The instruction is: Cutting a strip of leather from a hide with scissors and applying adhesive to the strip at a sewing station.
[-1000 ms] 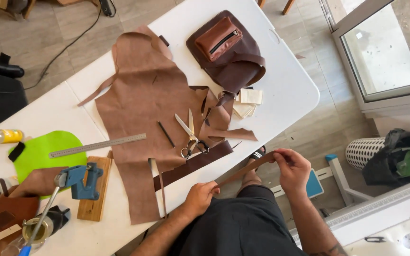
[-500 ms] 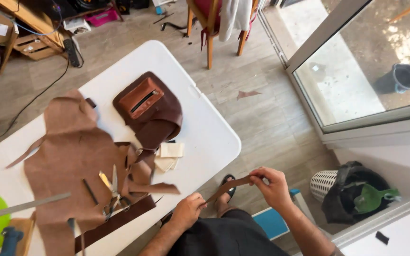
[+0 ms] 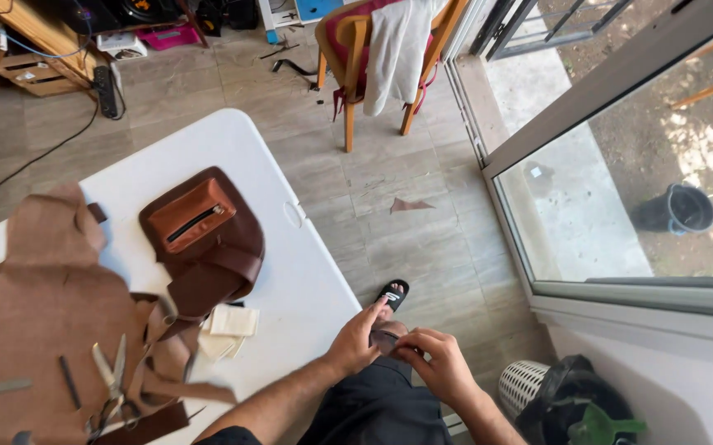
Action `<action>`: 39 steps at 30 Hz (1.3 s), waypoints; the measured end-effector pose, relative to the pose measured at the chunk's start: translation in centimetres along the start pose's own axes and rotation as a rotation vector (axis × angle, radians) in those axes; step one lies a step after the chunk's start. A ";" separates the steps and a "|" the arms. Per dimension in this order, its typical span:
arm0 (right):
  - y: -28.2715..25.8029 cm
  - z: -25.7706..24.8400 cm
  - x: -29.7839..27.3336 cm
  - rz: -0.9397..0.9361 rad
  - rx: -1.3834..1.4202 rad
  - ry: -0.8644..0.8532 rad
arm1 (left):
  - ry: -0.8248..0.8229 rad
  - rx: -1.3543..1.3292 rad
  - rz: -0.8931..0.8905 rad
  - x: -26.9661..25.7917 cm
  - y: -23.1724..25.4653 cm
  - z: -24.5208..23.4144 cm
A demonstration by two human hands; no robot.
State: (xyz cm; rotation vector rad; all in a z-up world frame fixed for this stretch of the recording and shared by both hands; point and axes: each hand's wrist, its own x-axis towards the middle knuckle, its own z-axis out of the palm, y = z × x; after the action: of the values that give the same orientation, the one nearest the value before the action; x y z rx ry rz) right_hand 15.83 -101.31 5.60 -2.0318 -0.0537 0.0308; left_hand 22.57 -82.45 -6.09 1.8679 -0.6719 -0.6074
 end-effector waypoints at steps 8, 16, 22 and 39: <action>6.0 -11.8 9.7 -0.001 -0.102 0.035 | -0.089 0.057 0.532 17.7 0.3 1.3; 15.6 -21.1 16.6 0.469 -0.215 0.209 | -0.024 0.124 0.283 25.0 2.3 -3.7; 24.5 -21.7 25.3 0.706 -0.225 0.102 | 0.100 0.199 0.070 28.8 -0.1 -10.4; 19.1 -15.8 62.3 0.973 0.455 0.074 | 0.456 0.211 -0.221 44.3 -4.6 -33.6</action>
State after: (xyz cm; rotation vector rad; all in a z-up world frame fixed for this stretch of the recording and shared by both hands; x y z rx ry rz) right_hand 79.26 -120.73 -4.31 -1.4340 0.9061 0.5261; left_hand 77.79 -89.66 -3.11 2.1975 -0.2369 -0.2347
